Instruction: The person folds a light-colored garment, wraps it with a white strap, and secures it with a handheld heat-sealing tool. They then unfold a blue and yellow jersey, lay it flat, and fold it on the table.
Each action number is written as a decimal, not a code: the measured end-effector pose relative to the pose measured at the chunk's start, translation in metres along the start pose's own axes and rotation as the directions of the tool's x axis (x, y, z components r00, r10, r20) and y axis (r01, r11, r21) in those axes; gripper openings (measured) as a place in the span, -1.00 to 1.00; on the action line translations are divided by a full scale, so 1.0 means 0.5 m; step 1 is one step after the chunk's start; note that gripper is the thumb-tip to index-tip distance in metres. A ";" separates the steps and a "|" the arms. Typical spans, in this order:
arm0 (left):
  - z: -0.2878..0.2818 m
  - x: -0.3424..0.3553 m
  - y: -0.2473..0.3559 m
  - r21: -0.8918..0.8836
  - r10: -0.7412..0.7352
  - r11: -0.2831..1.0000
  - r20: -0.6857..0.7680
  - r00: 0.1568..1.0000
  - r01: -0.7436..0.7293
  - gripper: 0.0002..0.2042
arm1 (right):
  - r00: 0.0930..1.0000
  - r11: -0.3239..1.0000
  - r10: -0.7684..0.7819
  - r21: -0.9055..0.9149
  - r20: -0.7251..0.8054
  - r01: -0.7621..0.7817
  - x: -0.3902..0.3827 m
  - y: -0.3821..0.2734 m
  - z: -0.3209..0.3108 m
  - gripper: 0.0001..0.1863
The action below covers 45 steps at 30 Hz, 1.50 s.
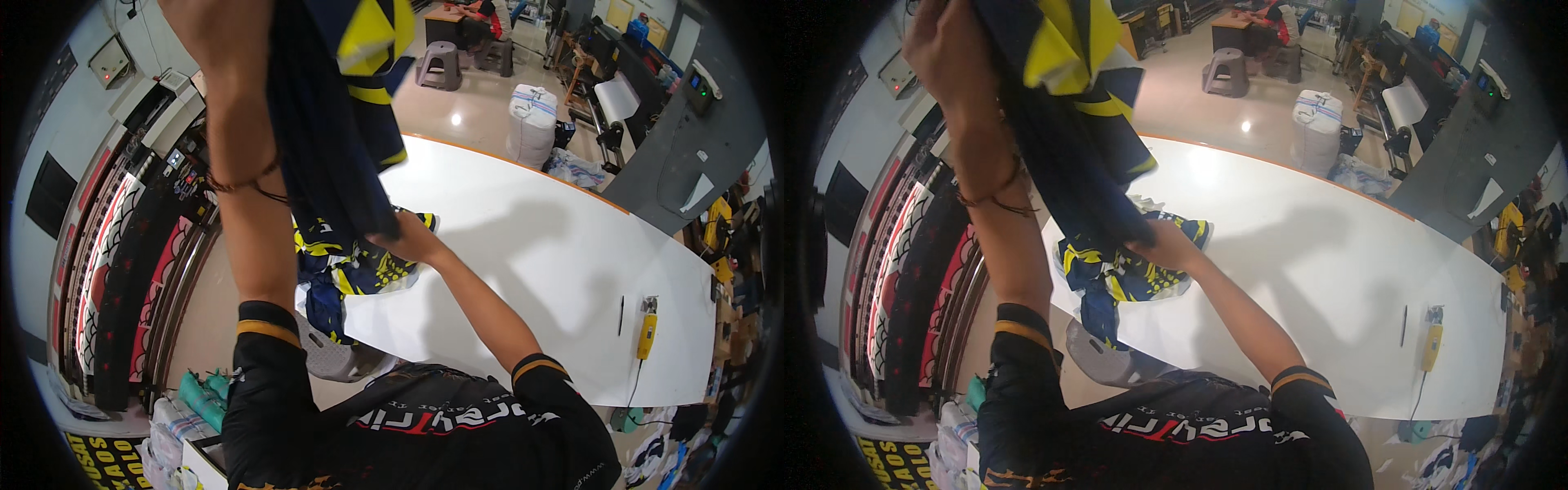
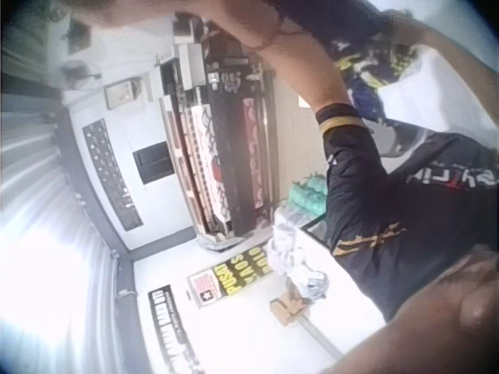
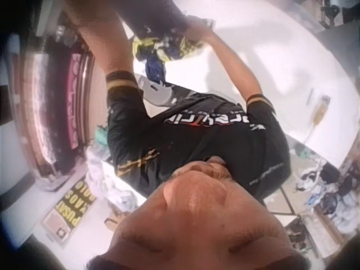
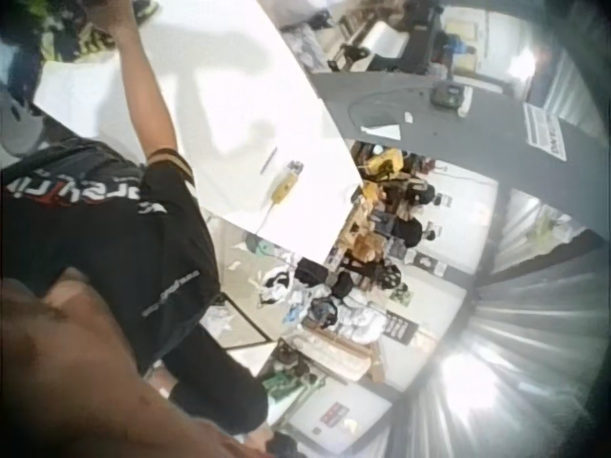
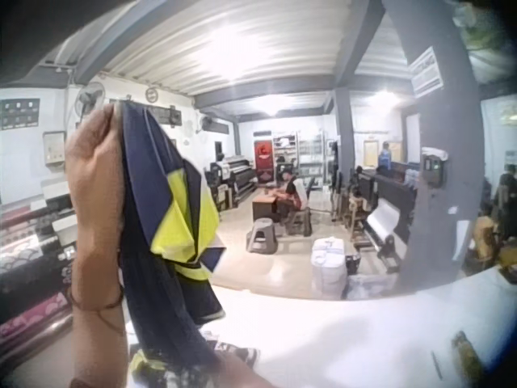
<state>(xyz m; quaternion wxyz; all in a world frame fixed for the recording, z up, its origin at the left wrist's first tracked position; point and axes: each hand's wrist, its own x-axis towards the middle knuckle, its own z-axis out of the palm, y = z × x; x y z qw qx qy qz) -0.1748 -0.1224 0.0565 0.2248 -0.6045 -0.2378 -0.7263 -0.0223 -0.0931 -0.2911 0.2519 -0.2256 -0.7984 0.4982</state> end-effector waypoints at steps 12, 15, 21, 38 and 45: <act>0.168 -0.060 -0.095 -0.161 -0.397 0.840 0.467 0.790 0.518 -0.77 | 0.917 0.906 0.297 0.382 -0.265 -0.183 -0.558 -0.002 -0.342 -0.36; 0.276 -0.143 -0.113 -0.344 -0.408 0.589 0.654 0.637 0.731 -0.75 | 0.724 0.967 -0.248 0.126 0.644 0.219 -0.602 -0.081 -0.348 -0.47; 0.512 -0.334 -0.021 -0.569 -0.259 0.110 0.775 0.576 0.815 -0.73 | 0.845 0.999 0.018 -0.013 -0.534 -0.030 -0.589 -0.073 -0.420 -0.16; 0.570 -0.440 0.057 -0.092 -0.696 0.515 0.535 0.478 0.852 -0.68 | 0.554 0.975 -0.011 0.113 -0.832 0.189 -0.426 -0.164 -0.601 -0.54; 0.508 -0.667 0.277 -0.070 -0.423 0.461 0.859 0.288 0.884 -0.32 | 0.447 0.992 -0.116 -0.079 -0.887 0.102 -0.402 -0.266 -0.603 -0.55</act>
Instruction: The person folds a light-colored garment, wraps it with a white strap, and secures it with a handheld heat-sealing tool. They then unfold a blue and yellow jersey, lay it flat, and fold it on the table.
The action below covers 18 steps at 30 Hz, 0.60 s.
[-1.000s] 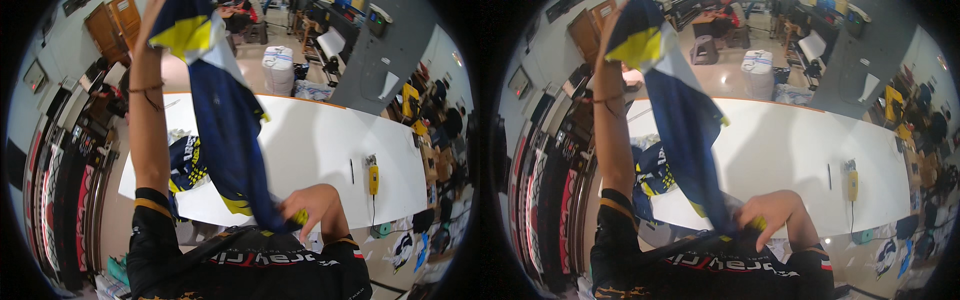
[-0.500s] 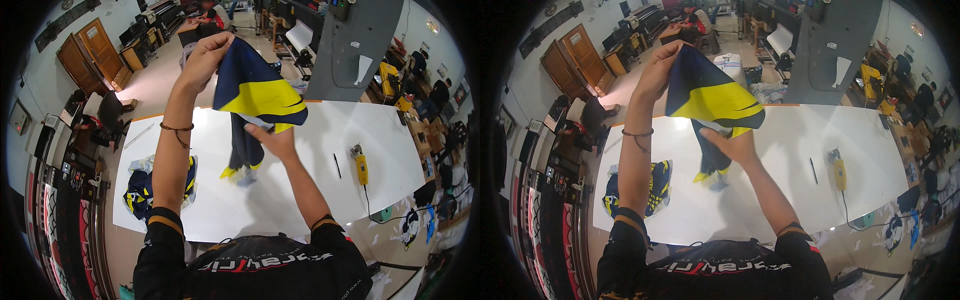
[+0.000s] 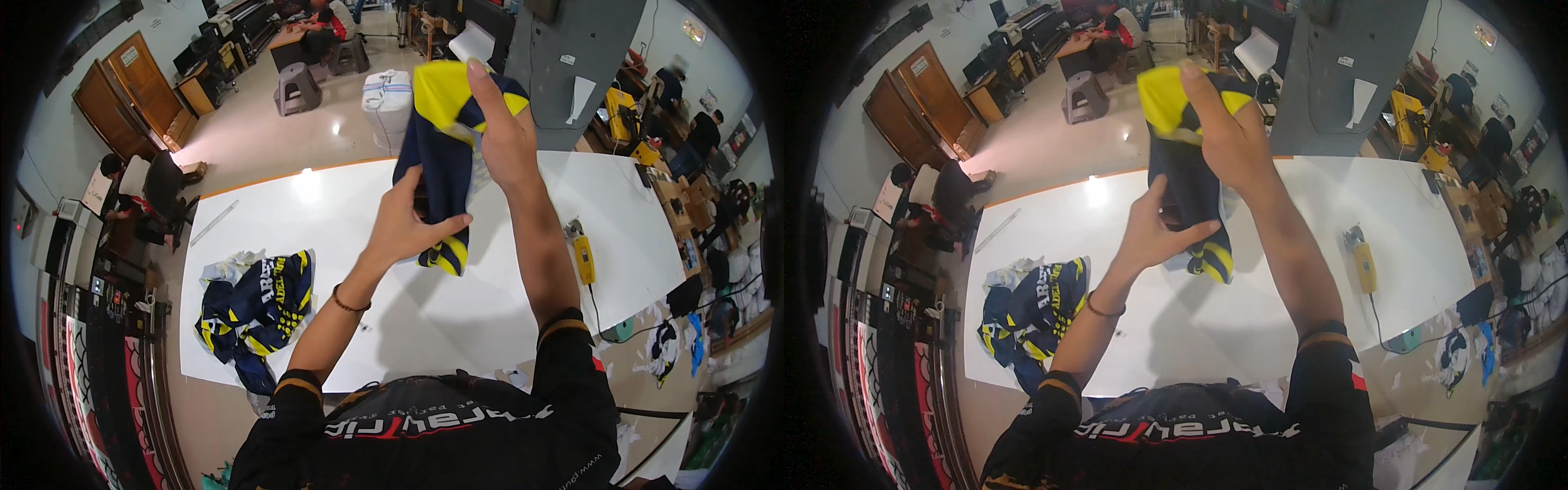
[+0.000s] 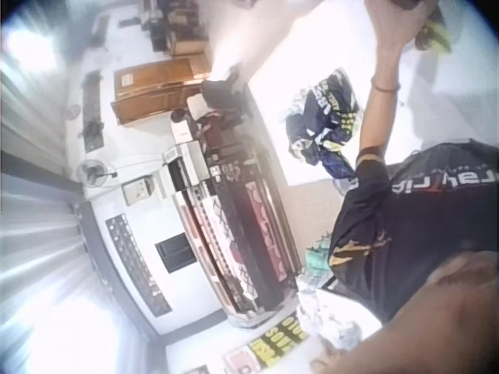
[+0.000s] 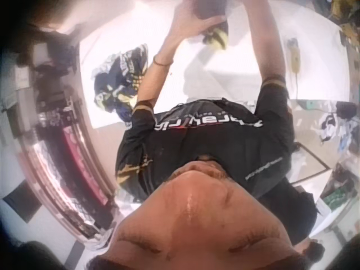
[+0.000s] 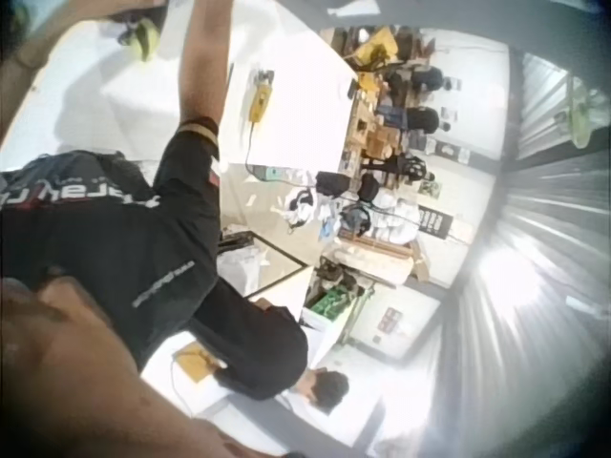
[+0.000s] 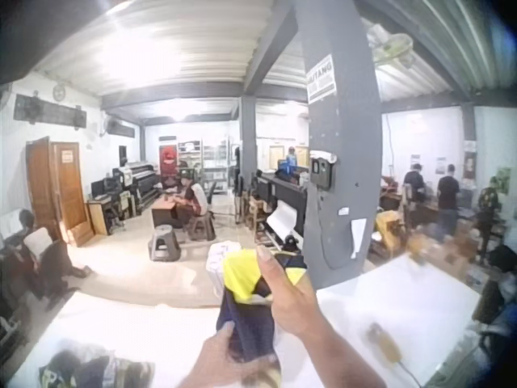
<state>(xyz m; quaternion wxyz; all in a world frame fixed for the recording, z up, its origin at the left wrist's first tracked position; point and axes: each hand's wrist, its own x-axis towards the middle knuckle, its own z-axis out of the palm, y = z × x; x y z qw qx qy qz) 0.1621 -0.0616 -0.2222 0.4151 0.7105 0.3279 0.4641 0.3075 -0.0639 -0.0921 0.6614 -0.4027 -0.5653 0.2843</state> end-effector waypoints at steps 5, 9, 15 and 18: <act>0.016 0.015 -0.037 0.117 0.123 0.988 -0.190 0.974 -0.102 -0.82 | 0.982 0.986 -0.169 0.011 0.090 0.168 -0.022 -0.086 -0.010 -0.57; -0.062 0.039 -0.005 -0.323 -0.041 0.941 -0.395 0.918 -0.097 -0.82 | 0.964 0.964 -0.224 0.114 -0.144 0.241 0.019 -0.144 -0.058 -0.67; -0.220 0.067 0.128 0.731 0.628 0.592 -0.153 0.763 -0.341 -0.58 | 0.854 0.784 -0.385 0.364 -0.349 0.503 0.096 -0.187 -0.128 -0.74; -0.291 0.119 0.142 0.861 0.635 0.465 -0.161 0.756 -0.208 -0.59 | 0.847 0.812 -0.385 0.302 -0.367 0.500 0.132 -0.156 -0.158 -0.76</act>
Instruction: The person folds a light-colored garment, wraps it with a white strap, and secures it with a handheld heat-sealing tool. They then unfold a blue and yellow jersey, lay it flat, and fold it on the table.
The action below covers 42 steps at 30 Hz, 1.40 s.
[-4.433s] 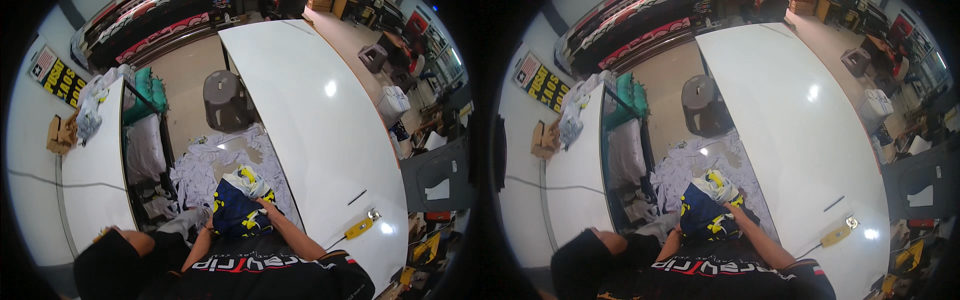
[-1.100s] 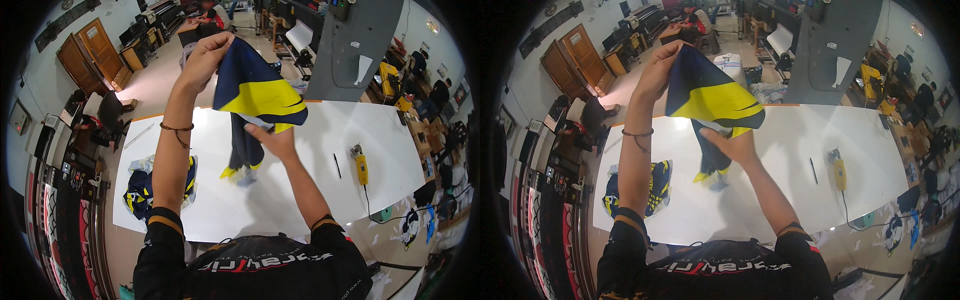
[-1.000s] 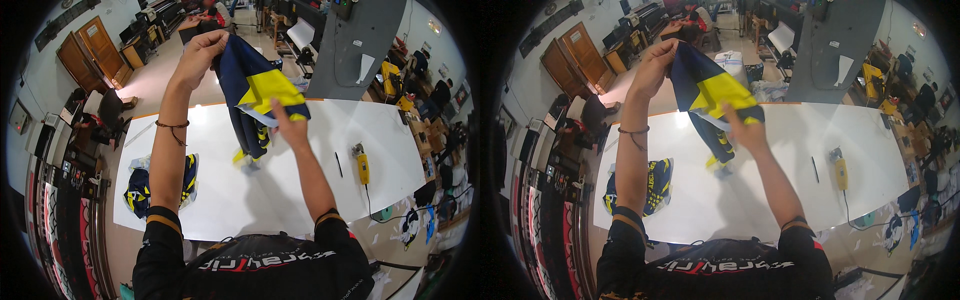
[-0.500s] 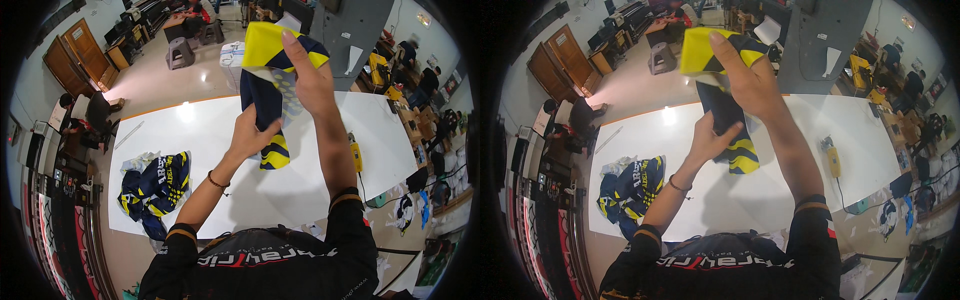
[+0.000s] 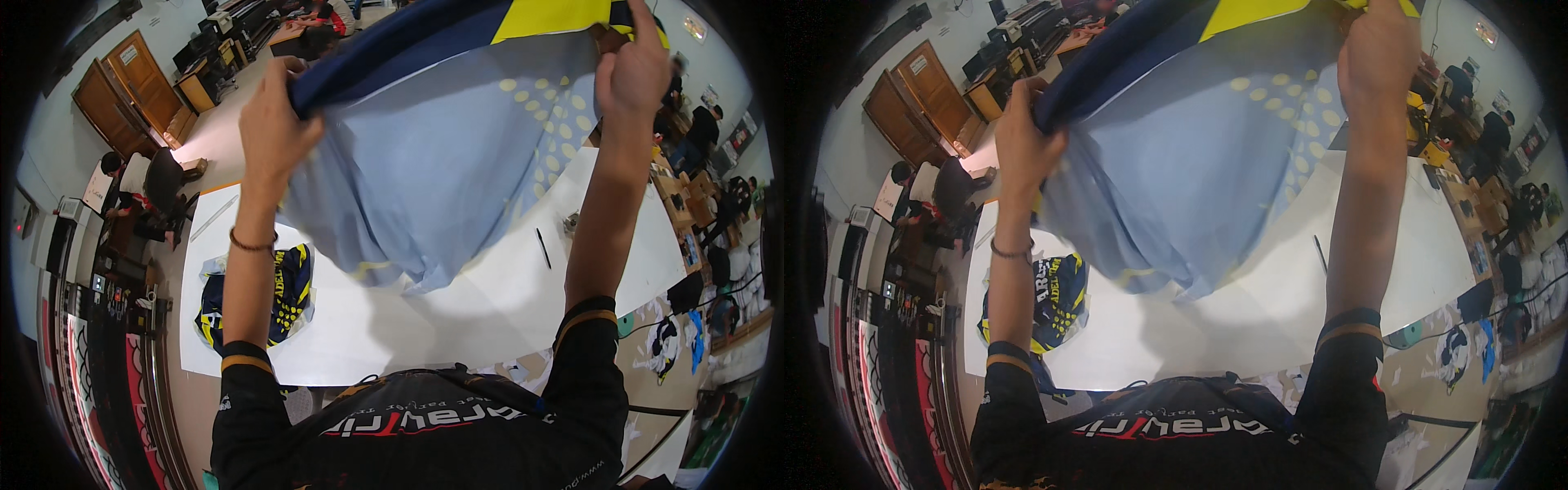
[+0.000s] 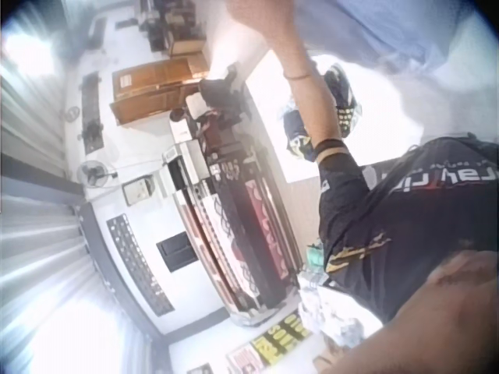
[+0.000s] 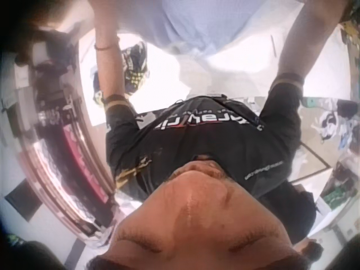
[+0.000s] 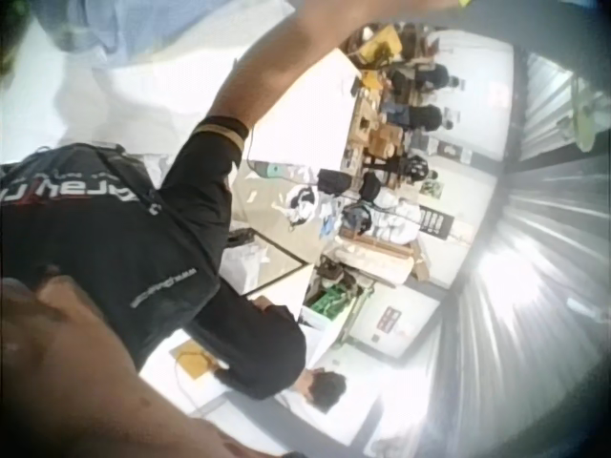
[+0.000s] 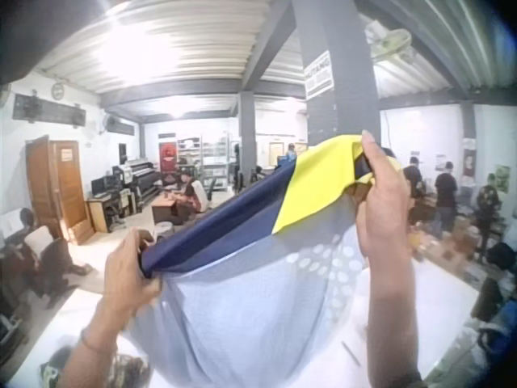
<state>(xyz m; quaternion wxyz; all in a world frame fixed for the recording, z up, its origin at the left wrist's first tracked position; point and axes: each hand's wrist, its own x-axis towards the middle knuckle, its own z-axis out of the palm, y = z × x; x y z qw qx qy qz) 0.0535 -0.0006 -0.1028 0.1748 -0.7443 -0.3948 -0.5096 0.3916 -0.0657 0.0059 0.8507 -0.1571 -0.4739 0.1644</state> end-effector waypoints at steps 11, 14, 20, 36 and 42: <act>0.113 0.073 -0.292 0.627 -0.483 0.742 0.254 0.838 0.237 -0.66 | 0.664 0.586 0.738 -0.373 -0.123 -0.720 0.070 0.395 -0.238 -0.49; 0.087 0.155 -0.320 0.618 -0.467 0.724 0.115 0.877 0.305 -0.63 | 0.731 0.709 0.681 -0.204 -0.054 -0.675 0.113 0.362 -0.223 -0.47; -0.165 0.228 -0.257 0.352 -0.090 0.924 -0.178 0.980 0.149 -0.61 | 0.894 0.886 0.443 0.120 0.061 -0.448 0.162 0.103 -0.281 -0.58; -0.135 -0.759 -0.003 0.108 -0.558 0.828 0.242 0.793 0.550 -0.43 | 0.524 0.315 0.682 -0.441 -0.511 -0.840 -0.647 0.024 -0.729 -0.71; -0.058 -1.000 -0.011 -0.111 -0.806 0.255 0.523 0.275 0.960 -0.45 | 0.404 0.064 0.673 -0.496 -0.619 -0.866 -0.809 0.088 -0.823 -0.73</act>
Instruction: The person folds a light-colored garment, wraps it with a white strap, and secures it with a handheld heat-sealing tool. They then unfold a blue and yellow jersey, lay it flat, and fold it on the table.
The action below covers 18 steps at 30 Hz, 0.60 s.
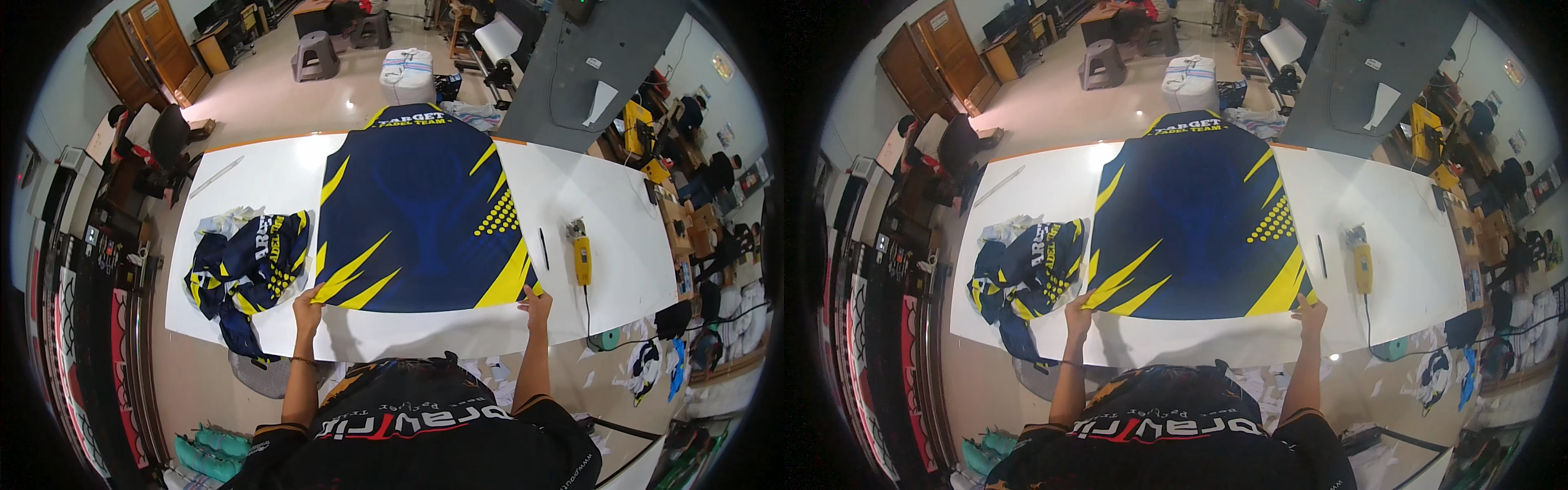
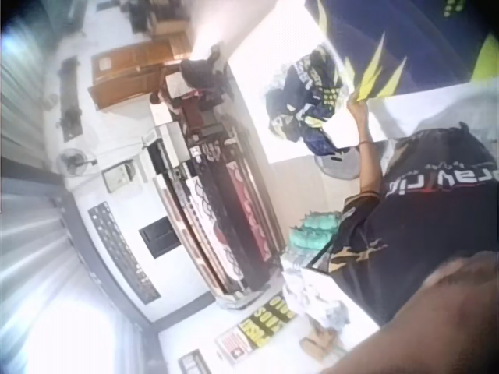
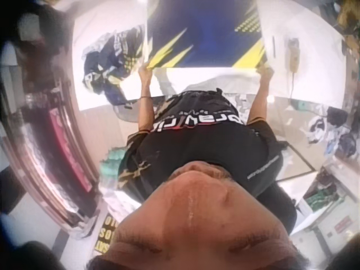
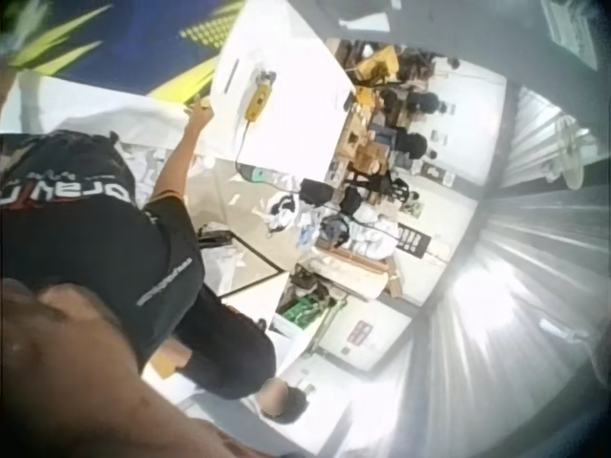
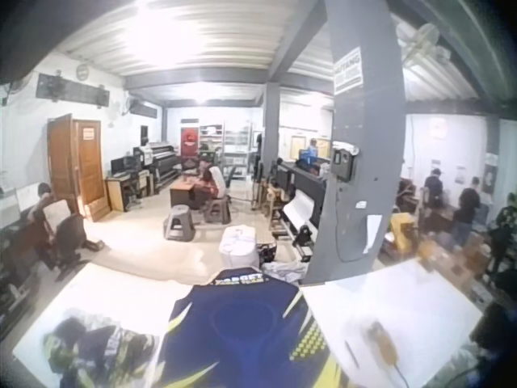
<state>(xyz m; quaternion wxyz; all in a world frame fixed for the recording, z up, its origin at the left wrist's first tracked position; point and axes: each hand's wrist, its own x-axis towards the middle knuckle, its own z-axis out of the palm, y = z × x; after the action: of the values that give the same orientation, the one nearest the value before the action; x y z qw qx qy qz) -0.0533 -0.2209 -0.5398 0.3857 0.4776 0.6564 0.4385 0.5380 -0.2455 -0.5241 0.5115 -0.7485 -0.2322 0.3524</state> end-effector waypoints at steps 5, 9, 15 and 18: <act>-0.011 -0.065 -0.028 0.058 -0.092 0.995 0.135 0.987 0.085 -0.59 | 0.999 0.952 -0.020 -0.304 0.034 0.029 -0.012 0.085 -0.046 -0.78; -0.029 -0.104 -0.046 0.193 -0.080 0.980 0.182 0.980 0.045 -0.59 | 0.995 0.909 -0.040 -0.409 0.096 0.076 -0.010 0.136 -0.095 -0.81; -0.051 -0.143 -0.100 0.309 -0.043 0.951 0.114 0.993 0.006 -0.65 | 0.996 0.859 0.049 -0.512 0.070 -0.007 -0.011 0.154 -0.135 -0.83; -0.067 -0.133 -0.097 0.374 -0.040 0.927 0.104 0.994 -0.002 -0.72 | 0.983 0.612 -0.150 -0.770 0.109 0.179 -0.036 0.124 -0.133 -0.70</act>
<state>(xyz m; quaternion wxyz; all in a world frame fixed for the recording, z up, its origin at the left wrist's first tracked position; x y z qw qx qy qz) -0.0818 -0.2998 -0.5691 0.3277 0.5593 0.7102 0.2748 0.5764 -0.3209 -0.5616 0.1653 -0.8649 -0.4374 0.1823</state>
